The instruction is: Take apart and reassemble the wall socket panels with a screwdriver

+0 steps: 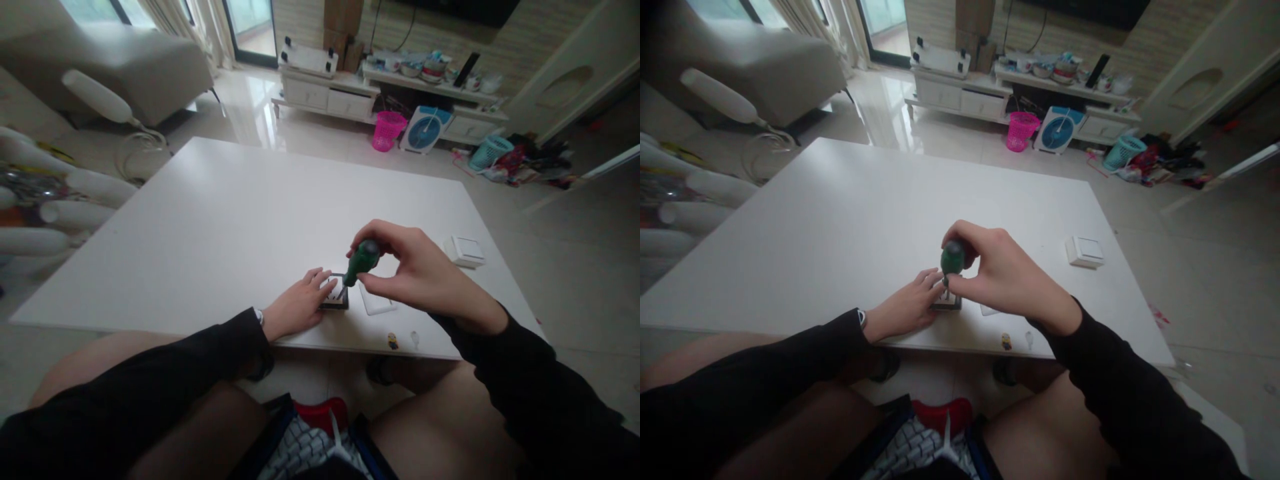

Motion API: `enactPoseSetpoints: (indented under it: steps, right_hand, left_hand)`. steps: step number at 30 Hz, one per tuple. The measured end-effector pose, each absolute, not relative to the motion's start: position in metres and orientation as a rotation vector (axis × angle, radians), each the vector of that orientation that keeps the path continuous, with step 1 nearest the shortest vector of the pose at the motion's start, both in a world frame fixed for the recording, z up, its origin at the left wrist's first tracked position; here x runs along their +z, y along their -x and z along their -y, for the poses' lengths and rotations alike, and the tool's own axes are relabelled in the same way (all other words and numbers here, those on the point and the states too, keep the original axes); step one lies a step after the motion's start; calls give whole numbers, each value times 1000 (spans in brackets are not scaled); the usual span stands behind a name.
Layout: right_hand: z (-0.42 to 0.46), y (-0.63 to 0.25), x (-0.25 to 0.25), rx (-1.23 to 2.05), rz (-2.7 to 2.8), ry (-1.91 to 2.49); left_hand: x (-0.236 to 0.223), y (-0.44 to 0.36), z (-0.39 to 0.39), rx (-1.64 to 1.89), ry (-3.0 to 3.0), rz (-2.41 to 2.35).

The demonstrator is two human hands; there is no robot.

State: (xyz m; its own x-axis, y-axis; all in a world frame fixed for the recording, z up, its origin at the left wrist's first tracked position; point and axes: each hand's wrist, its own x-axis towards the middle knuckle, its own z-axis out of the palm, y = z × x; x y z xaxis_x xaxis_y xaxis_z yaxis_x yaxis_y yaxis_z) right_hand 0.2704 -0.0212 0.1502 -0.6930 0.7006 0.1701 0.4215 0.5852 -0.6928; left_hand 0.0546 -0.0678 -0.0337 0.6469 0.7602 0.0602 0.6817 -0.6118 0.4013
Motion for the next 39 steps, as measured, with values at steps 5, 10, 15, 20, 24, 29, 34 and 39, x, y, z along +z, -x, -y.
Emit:
enactPoseSetpoints:
  steps: [5, 10, 15, 20, 24, 29, 34, 39]
  right_hand:
    - [18, -277, 151, 835, 2175, 938]
    - [12, -295, 126, 996, 2038, 997]
    - [2, -310, 80, 883, 2386, 1239]
    - [6, -301, 41, 864, 2753, 1234]
    - [11, -289, 29, 775, 2848, 1219]
    - [13, -286, 24, 628, 2955, 1293]
    - [14, -283, 21, 576, 2977, 1278]
    - [16, -278, 23, 495, 3061, 1279]
  left_hand:
    - [-30, -56, 69, 318, -2537, -1171]
    - [-32, -55, 69, 300, -2571, -1180]
    - [-33, -55, 70, 315, -2566, -1138]
    - [-32, -56, 70, 311, -2544, -1116]
    - [-32, -56, 70, 322, -2532, -1096]
    - [-33, -55, 70, 332, -2518, -1102]
    - [-31, -55, 70, 327, -2514, -1091]
    - [-28, -55, 69, 342, -2500, -1068]
